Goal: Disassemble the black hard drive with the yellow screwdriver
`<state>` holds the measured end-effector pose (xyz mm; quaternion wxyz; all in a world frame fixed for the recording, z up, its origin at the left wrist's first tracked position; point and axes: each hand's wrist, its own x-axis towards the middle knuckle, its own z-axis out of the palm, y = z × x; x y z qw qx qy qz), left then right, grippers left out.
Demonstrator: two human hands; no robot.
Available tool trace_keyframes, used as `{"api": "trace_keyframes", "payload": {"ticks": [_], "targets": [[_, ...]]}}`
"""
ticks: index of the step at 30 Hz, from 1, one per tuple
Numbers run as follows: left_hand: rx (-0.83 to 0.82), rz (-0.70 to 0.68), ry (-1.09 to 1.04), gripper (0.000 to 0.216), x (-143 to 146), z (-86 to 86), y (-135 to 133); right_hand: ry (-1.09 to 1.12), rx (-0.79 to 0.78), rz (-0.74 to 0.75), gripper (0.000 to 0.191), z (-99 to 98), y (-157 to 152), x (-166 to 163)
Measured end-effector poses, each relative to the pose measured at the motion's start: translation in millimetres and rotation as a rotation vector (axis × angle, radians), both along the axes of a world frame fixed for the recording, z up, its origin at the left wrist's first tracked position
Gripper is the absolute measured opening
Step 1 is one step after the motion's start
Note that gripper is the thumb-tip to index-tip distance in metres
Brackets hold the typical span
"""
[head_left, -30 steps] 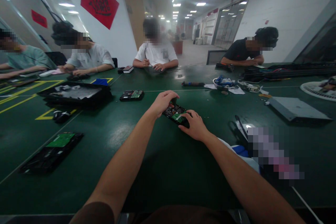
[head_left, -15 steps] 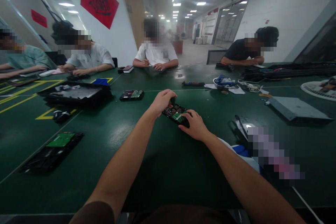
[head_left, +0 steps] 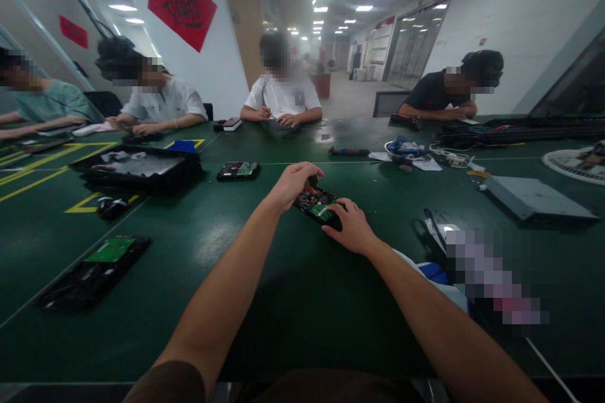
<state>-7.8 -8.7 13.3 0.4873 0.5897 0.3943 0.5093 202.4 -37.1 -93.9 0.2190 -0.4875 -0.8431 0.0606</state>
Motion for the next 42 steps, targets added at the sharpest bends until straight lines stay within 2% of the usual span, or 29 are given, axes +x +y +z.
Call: {"api": "trace_keyframes", "payload": {"ticks": [11, 19, 22, 27, 30, 36, 39, 42], "targets": [[0.019, 0.056, 0.116, 0.028, 0.0, 0.9, 1.1, 0.0, 0.002, -0.002, 0.054, -1.1, 0.6, 0.2], [-0.146, -0.05, -0.074, 0.023, 3.9, 1.6, -3.6, 0.002, 0.013, 0.0, 0.053, -1.3, 0.5, -0.3], [-0.119, -0.014, -0.068, 0.023, 3.5, 1.2, -2.3, 0.007, 0.022, 0.005, 0.053, -1.2, 0.1, -0.4], [0.004, 0.091, 0.06, 0.025, 0.7, 3.8, -1.4, 0.005, 0.017, 0.002, 0.053, -1.3, 0.1, -0.3], [-0.001, 0.066, 0.063, 0.025, 0.0, 6.1, -3.2, 0.005, 0.012, 0.001, 0.052, -0.8, 0.2, -0.2], [-0.125, -0.03, -0.075, 0.022, 2.3, 5.3, -5.1, -0.002, -0.004, -0.007, 0.053, 1.3, -0.6, -0.5], [-0.109, -0.001, -0.099, 0.019, 2.3, 2.8, -2.6, -0.001, -0.009, -0.008, 0.053, 2.2, -1.5, -0.6], [-0.027, 0.079, 0.01, 0.018, 0.2, 2.4, -0.5, 0.001, -0.011, -0.008, 0.053, 2.6, -1.9, -0.6]]}}
